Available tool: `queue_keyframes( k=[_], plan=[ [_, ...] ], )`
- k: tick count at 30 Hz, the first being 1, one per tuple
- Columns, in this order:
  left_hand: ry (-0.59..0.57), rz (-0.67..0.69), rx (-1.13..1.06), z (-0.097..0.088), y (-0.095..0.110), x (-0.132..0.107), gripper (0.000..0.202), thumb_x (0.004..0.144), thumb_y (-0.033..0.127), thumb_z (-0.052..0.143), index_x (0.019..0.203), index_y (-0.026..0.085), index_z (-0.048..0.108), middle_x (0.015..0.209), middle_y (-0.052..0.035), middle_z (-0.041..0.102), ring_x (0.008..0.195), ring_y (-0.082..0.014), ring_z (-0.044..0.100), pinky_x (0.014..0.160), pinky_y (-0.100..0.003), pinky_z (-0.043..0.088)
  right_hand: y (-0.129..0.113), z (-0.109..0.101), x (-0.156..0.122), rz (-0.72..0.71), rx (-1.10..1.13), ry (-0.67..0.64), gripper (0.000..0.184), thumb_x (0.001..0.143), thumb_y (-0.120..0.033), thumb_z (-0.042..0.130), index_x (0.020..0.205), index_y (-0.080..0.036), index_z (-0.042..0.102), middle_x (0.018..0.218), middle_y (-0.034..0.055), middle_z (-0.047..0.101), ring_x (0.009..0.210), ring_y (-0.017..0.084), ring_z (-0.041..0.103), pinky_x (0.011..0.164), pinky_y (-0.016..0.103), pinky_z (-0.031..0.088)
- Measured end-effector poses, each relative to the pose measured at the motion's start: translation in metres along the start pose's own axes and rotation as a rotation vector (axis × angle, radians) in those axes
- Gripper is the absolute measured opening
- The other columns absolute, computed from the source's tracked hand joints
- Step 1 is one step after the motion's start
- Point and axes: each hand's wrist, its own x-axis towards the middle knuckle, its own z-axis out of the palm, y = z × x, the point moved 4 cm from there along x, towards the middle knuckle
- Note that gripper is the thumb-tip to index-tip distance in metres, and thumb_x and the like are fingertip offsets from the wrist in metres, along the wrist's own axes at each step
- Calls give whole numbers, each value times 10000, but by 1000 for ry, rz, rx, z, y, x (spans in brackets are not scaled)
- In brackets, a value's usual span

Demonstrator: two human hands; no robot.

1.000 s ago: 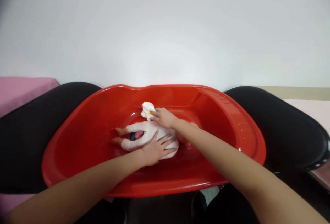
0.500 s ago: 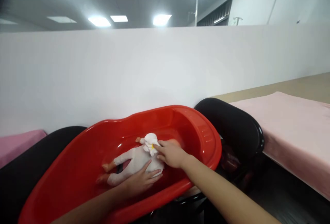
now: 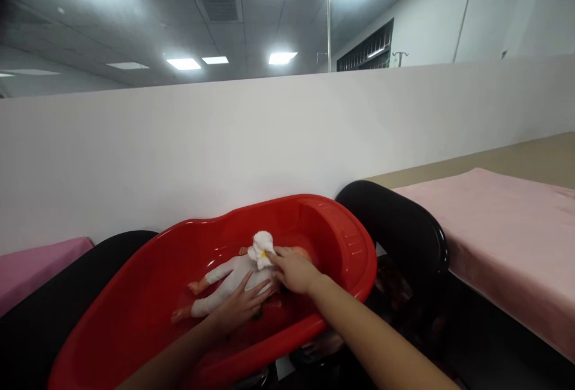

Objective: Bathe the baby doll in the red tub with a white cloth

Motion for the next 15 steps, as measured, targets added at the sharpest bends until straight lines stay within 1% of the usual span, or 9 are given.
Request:
queue_keyframes(
  k=[2, 4, 5, 7, 9, 12, 14, 15],
  plan=[
    [-10, -26, -93, 13, 1, -3, 485, 1002, 398, 463, 1459, 380, 624, 1679, 70, 359, 1587, -269, 252, 1173, -525, 480, 5, -2, 3, 21, 5, 56, 662, 979, -317, 544, 1621, -279, 388, 1585, 129, 463, 1403, 288, 483, 1177, 440, 394],
    [19, -76, -223, 23, 1, -7, 375, 986, 382, 543, 1304, 372, 742, 1646, 62, 422, 1577, -292, 287, 1185, -566, 464, 9, -4, 6, 46, 21, 99, 664, 983, -324, 538, 1626, -278, 380, 1615, 129, 422, 1428, 288, 456, 1193, 446, 381],
    [36, -103, -278, 27, 0, -9, 323, 982, 376, 568, 1229, 368, 777, 1626, 60, 454, 1569, -303, 305, 1190, -593, 452, 11, -5, 6, 57, 33, 109, 668, 982, -331, 540, 1628, -276, 376, 1617, 131, 418, 1429, 288, 454, 1195, 448, 380],
    [53, -135, -338, 32, -1, -11, 272, 990, 368, 577, 1144, 356, 801, 1604, 53, 486, 1553, -316, 334, 1186, -642, 431, 13, -6, 6, 82, 59, 121, 676, 980, -339, 543, 1631, -275, 371, 1600, 136, 435, 1411, 289, 470, 1187, 449, 393],
    [56, -122, -347, 35, 2, -11, 262, 995, 361, 569, 1109, 352, 804, 1606, 48, 485, 1541, -315, 354, 1190, -651, 410, 16, -9, 5, 116, 82, 143, 682, 978, -341, 539, 1634, -268, 366, 1590, 140, 443, 1406, 296, 471, 1176, 449, 404],
    [67, -72, -335, 40, 6, -8, 247, 982, 358, 585, 1083, 356, 811, 1626, 37, 461, 1506, -317, 416, 1223, -622, 359, 20, -14, 1, 179, 86, 194, 667, 970, -295, 519, 1623, -249, 389, 1577, 144, 455, 1380, 297, 486, 1157, 444, 417],
    [74, -23, -335, 44, 8, -6, 253, 987, 356, 579, 1090, 364, 811, 1641, 39, 437, 1480, -320, 456, 1221, -616, 360, 22, -18, 0, 211, 72, 232, 650, 964, -246, 487, 1610, -247, 410, 1567, 144, 463, 1339, 286, 514, 1133, 439, 432],
    [73, 6, -338, 46, 9, -5, 270, 994, 355, 567, 1123, 371, 804, 1653, 45, 415, 1482, -317, 455, 1212, -612, 379, 23, -20, 1, 220, 67, 244, 650, 961, -228, 475, 1608, -251, 412, 1567, 141, 464, 1321, 281, 523, 1122, 436, 438]
  ],
)
